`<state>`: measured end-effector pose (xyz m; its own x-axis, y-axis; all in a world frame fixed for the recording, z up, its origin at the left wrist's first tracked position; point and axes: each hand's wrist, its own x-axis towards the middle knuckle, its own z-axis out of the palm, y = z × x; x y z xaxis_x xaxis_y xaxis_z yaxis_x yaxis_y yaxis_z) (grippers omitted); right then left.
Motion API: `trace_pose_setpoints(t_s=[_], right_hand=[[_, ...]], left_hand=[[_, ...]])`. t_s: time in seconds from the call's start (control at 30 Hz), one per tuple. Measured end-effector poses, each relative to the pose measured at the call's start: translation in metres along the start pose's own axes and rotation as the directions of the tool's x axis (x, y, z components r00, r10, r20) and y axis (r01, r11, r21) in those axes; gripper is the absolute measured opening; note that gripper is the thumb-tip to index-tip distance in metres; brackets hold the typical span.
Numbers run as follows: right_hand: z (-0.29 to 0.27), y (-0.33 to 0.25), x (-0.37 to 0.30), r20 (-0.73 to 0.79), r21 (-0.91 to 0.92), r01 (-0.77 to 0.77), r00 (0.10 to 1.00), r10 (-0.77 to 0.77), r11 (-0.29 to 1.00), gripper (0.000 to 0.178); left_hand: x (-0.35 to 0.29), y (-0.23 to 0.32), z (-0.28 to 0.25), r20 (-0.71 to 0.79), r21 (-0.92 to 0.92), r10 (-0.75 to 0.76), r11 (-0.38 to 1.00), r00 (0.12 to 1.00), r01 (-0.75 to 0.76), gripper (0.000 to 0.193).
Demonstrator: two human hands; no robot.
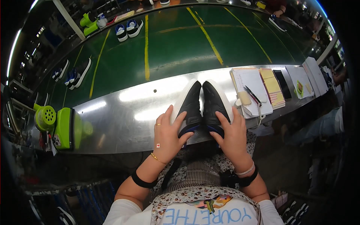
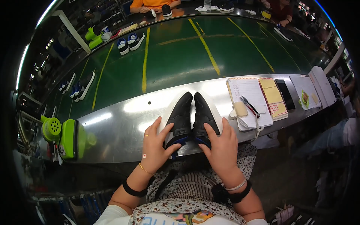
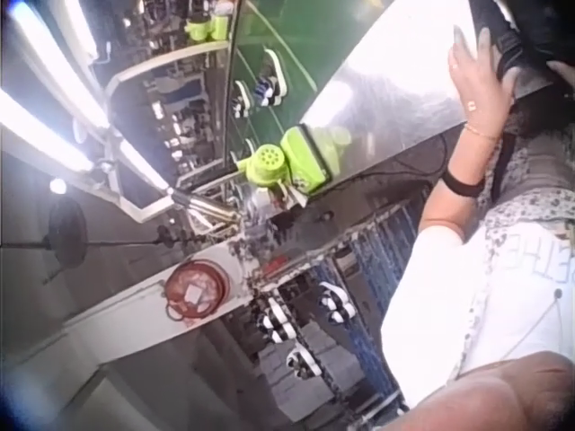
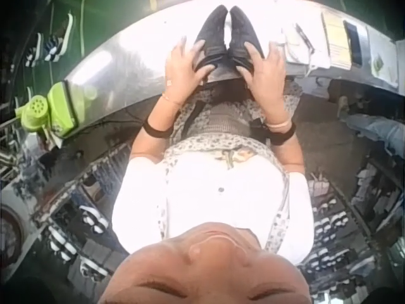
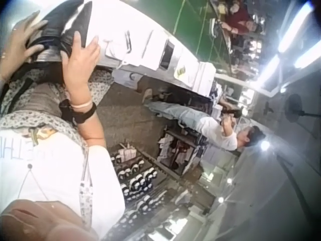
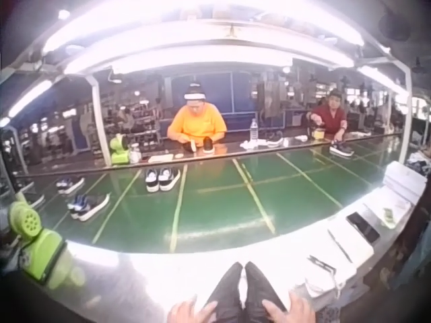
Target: Inspecting and trimming finished shoes on a production line.
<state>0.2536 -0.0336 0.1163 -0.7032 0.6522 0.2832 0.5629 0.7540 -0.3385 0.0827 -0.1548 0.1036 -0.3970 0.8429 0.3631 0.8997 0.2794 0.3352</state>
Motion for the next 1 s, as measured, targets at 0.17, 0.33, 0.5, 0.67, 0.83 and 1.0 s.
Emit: trace_pose_setpoints(t_s=[0.17,0.33,0.5,0.67,0.83,1.0], right_hand=[[-0.012,0.046,0.016,0.154,0.476,-0.306,0.952,0.265,0.825,0.047],[0.0,0.069,0.025,0.461,0.758,-0.494,0.868,0.185,0.427,0.044],[0.006,0.062,0.021,0.442,0.726,-0.456,0.883,0.158,0.515,0.045],[0.007,0.056,0.02,0.445,0.758,-0.44,0.888,0.112,0.481,0.046],[0.024,0.055,0.03,0.534,0.789,-0.447,0.838,0.11,-0.421,0.043],[0.038,0.031,0.042,0.622,0.541,-0.331,0.776,0.103,-0.773,0.047]], left_hand=[[0.016,-0.051,-0.003,0.331,-0.653,-0.396,0.56,0.857,0.511,0.05],[0.025,-0.049,-0.001,0.644,-0.7,-0.252,0.185,0.722,0.69,0.047],[0.022,-0.051,-0.001,0.639,-0.683,-0.22,0.277,0.737,0.675,0.049],[0.022,-0.052,-0.001,0.63,-0.738,-0.139,0.198,0.764,0.645,0.049],[0.037,-0.044,-0.001,0.762,-0.556,-0.065,-0.576,0.644,0.599,0.047],[0.051,-0.023,0.019,0.706,-0.339,0.016,-0.87,0.708,0.357,0.037]])
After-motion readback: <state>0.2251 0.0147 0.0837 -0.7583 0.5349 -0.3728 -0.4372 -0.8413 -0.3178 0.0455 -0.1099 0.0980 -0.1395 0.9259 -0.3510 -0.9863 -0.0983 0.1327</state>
